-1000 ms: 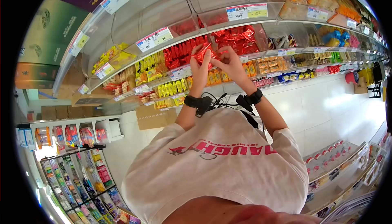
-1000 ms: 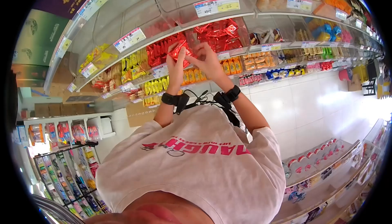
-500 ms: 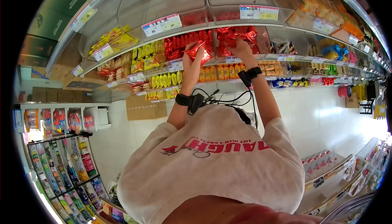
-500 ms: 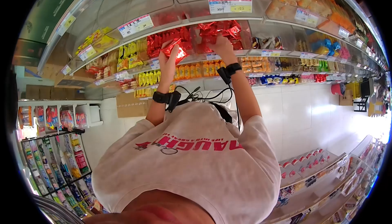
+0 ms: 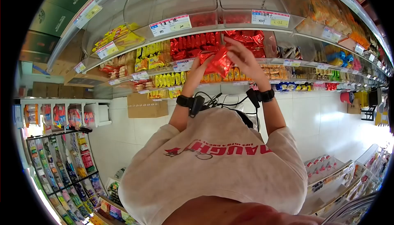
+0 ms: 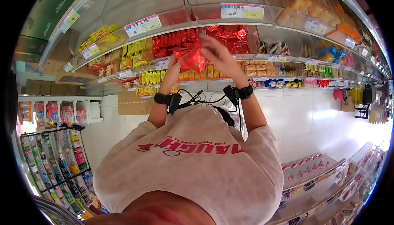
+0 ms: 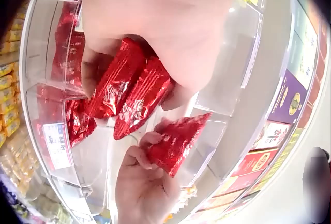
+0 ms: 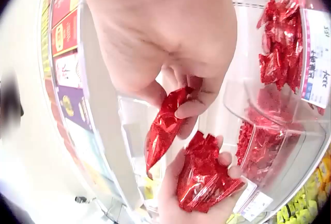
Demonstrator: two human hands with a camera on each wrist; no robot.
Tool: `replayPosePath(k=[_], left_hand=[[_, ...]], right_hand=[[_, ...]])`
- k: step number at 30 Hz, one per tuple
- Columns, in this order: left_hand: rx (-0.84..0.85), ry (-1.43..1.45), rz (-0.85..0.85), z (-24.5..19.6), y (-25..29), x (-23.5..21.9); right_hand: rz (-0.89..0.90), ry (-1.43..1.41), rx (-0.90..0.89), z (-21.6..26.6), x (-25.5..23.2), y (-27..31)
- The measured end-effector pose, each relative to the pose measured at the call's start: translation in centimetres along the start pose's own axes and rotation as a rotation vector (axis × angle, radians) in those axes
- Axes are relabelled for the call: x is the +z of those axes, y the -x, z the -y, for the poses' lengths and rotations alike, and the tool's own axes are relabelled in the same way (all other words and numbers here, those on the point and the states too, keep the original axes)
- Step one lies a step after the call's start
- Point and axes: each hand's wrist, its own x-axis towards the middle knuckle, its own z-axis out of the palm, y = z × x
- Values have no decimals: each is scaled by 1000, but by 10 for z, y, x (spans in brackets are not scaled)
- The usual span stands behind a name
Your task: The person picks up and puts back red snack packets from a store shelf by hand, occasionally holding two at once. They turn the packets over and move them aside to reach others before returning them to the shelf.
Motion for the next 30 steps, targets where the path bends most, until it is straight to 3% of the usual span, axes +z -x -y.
replayPosePath(k=[3, 6, 9, 12, 15, 18, 21, 22, 25, 26, 29, 30], left_hand=[[-89, 289, 143, 23, -5, -8], [-130, 438, 208, 32, -8, -10], [-93, 394, 196, 28, -8, -3], [-264, 362, 244, 16, -21, -6], [-287, 537, 278, -2, -18, 2], [-64, 287, 323, 7, -11, -4], [-129, 16, 292, -7, -2, -1], [-208, 129, 252, -17, -1, 3], [-167, 86, 234, -26, -3, 4], [-136, 68, 170, -30, 1, 5], [-134, 96, 55, -32, 4, -1], [-122, 134, 34, -29, 4, -4]], right_hand=[[37, 165, -184, 5, 16, -3], [-78, 68, -144, -5, 23, -4], [-151, 40, -128, -14, 23, -4], [-199, 84, -170, -20, 23, -4], [-198, 145, -211, -20, 21, -6], [-210, 175, -187, -15, 20, -7], [-210, 149, -161, -13, 20, -13], [-209, 134, -154, -13, 20, -13], [-156, 245, -195, -18, 17, -15], [-169, 109, -158, -30, 13, -17], [-355, 17, -50, -58, -26, -30], [-467, 190, -52, -78, -46, -37]])
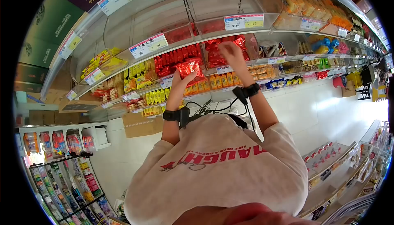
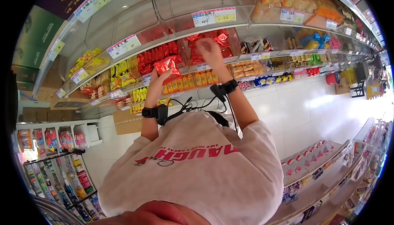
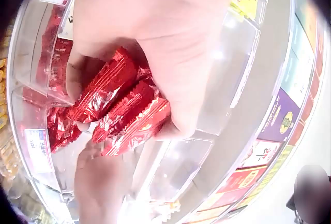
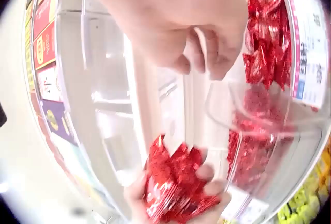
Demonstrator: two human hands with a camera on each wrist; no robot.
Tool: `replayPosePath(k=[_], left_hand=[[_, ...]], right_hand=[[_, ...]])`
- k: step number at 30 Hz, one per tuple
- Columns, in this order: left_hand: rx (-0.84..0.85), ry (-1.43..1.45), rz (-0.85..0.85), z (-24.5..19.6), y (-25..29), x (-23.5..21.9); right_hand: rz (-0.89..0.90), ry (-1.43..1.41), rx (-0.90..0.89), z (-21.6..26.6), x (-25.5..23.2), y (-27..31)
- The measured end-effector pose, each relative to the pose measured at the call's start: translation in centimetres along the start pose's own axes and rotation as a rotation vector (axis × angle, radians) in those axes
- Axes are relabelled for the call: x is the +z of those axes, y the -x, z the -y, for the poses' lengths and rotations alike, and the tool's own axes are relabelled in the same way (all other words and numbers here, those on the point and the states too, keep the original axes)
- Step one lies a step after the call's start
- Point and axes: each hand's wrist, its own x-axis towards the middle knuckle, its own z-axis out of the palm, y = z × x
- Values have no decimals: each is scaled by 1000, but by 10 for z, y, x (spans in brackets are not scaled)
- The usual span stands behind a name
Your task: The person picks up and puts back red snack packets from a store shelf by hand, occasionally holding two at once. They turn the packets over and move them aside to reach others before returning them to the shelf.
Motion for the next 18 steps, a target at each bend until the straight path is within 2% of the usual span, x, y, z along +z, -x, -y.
replayPosePath(k=[1, 4, 7, 8, 11, 12, 15, 17, 18], left_hand=[[11, -3, -29, 1, 1, -1], [34, -23, -105, 2, 1, -4], [39, -46, -156, 2, 1, -3], [39, -50, -163, 1, 2, -2], [41, -71, -173, -5, 5, 1], [42, -62, -170, -5, 6, 1], [77, -110, -140, -5, 9, -2], [75, -164, -148, -3, 11, -9], [83, -147, -153, -4, 11, -12]], right_hand=[[-110, 170, -32, -26, -12, -14], [-231, 454, -217, -71, -34, -46], [-174, 665, -281, -101, -23, -71], [-104, 870, -59, -109, -16, -75], [-125, 1045, 136, -53, 5, -63], [-121, 1039, 220, -53, 5, -67], [-118, 1043, 249, -55, 1, -71], [-114, 1057, 174, -72, -4, -77], [-50, 982, 232, -66, -11, -77]])
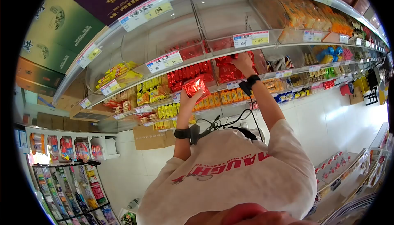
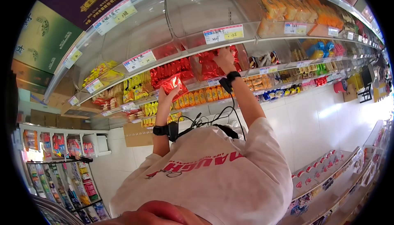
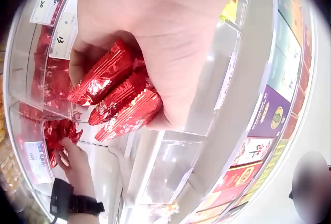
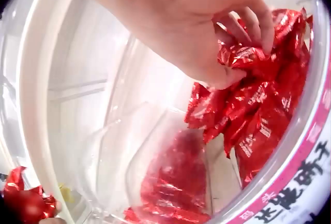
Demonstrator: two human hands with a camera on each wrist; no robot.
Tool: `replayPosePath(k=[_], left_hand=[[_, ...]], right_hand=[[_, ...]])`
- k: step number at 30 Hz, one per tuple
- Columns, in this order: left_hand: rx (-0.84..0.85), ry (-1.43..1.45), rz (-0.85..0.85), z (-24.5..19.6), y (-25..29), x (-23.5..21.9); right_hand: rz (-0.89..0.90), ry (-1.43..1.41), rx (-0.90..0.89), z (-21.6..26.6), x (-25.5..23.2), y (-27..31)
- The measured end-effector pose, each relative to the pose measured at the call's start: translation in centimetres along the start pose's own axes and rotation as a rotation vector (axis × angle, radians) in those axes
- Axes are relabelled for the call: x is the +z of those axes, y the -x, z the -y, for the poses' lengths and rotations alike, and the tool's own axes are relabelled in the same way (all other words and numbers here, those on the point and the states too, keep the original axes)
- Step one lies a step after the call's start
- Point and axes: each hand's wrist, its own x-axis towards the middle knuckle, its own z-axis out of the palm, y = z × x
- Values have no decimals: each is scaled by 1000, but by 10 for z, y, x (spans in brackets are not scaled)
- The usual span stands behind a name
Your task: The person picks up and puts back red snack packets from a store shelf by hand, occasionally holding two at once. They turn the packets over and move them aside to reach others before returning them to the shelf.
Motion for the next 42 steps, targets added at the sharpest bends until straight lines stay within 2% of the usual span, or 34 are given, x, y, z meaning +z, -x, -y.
replayPosePath(k=[1, 4, 5, 7, 10, 13, 14, 17, 18, 21, 22, 24, 28, 31, 34, 37, 42], left_hand=[[3, 22, -8, 1, 1, -2], [15, 66, -14, -1, 4, -4], [19, 75, -15, -4, 6, -4], [4, 46, -18, -4, 6, -4], [24, 55, 16, -10, 4, 3], [-1, 24, -16, -9, 2, 6], [-13, 27, -6, -1, -2, 4], [-25, 72, 5, -11, 2, 9], [-18, 65, 42, -17, 4, 10], [-26, 159, 62, 11, -3, 2], [-32, 214, 61, 15, -2, 1], [-41, 327, 52, 20, 0, -2], [-34, 273, 38, 25, 3, -13], [-35, 310, 18, 26, 6, -21], [-55, 327, 23, 23, 9, -33], [-64, 345, 18, 17, 20, -41], [-66, 300, 12, 7, 30, -59]], right_hand=[[92, -59, 19, -6, -9, 1], [208, -673, -229, -41, -6, 4], [235, -869, -162, -44, -4, 14], [293, -1257, 2, -22, -34, 65], [302, -1276, 122, 18, -76, 112], [362, -1296, 59, 41, -94, 143], [437, -1232, 16, 49, -106, 150], [525, -1328, -173, 71, -114, 168], [572, -1303, -245, 75, -113, 170], [591, -1200, -368, 88, -105, 180], [582, -1207, -324, 92, -98, 183], [525, -1153, -352, 103, -92, 190], [404, -1033, -332, 123, -80, 204], [240, -708, -550, 129, -73, 202], [297, -871, -526, 134, -57, 203], [502, -1110, -399, 144, -53, 210], [493, -1037, -451, 162, -42, 219]])
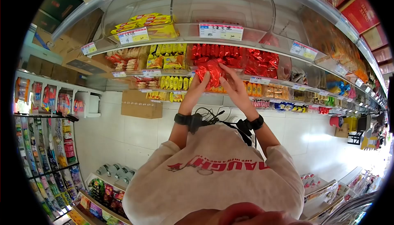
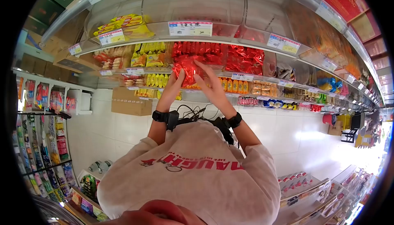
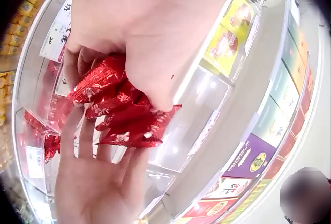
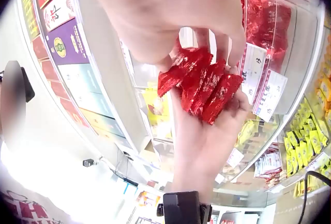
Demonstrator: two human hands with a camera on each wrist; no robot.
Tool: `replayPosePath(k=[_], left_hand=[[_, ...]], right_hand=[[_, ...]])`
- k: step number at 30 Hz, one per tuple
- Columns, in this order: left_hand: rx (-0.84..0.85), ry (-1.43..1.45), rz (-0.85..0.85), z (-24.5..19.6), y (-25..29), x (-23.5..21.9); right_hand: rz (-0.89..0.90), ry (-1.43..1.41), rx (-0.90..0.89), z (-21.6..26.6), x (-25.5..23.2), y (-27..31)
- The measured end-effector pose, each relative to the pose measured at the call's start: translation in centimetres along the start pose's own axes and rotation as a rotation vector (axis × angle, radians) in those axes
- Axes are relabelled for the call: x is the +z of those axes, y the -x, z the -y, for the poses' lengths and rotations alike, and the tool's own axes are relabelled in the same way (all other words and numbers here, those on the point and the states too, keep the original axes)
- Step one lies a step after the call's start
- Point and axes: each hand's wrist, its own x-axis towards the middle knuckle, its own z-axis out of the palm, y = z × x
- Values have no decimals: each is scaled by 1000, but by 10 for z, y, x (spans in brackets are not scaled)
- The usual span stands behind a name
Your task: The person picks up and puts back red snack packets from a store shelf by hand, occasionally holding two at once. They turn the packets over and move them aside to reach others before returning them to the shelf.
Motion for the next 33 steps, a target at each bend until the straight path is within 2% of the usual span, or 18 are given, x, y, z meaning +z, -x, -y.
replayPosePath(k=[4, 7, 10, 14, 18, 21, 25, 28, 31, 33], left_hand=[[22, -12, -30, 6, 0, -18], [38, -57, -18, 17, 0, -33], [-2, 18, -7, 19, -2, -39], [-32, 52, 14, 17, -5, -38], [17, 149, -5, 10, -3, -20], [-2, 6, -11, -7, 5, 0], [91, 54, 18, -12, 4, 21], [99, 105, -38, -17, 8, 37], [75, 205, -43, -17, 13, 48], [92, 202, -27, -15, 14, 55]], right_hand=[[-42, -22, 5, -12, 18, -1], [-1, 167, 84, -11, 24, 0], [28, 326, 7, -6, 33, 0], [-23, 382, -28, -5, 39, 3], [-79, 477, -137, 2, 38, 8], [-68, 517, -137, 19, 34, 10], [-121, 543, -199, 17, 26, 14], [-243, 122, -126, 25, 21, 19], [-330, 360, -236, 1, 0, 25], [-146, 8, 110, -1, -17, 27]])
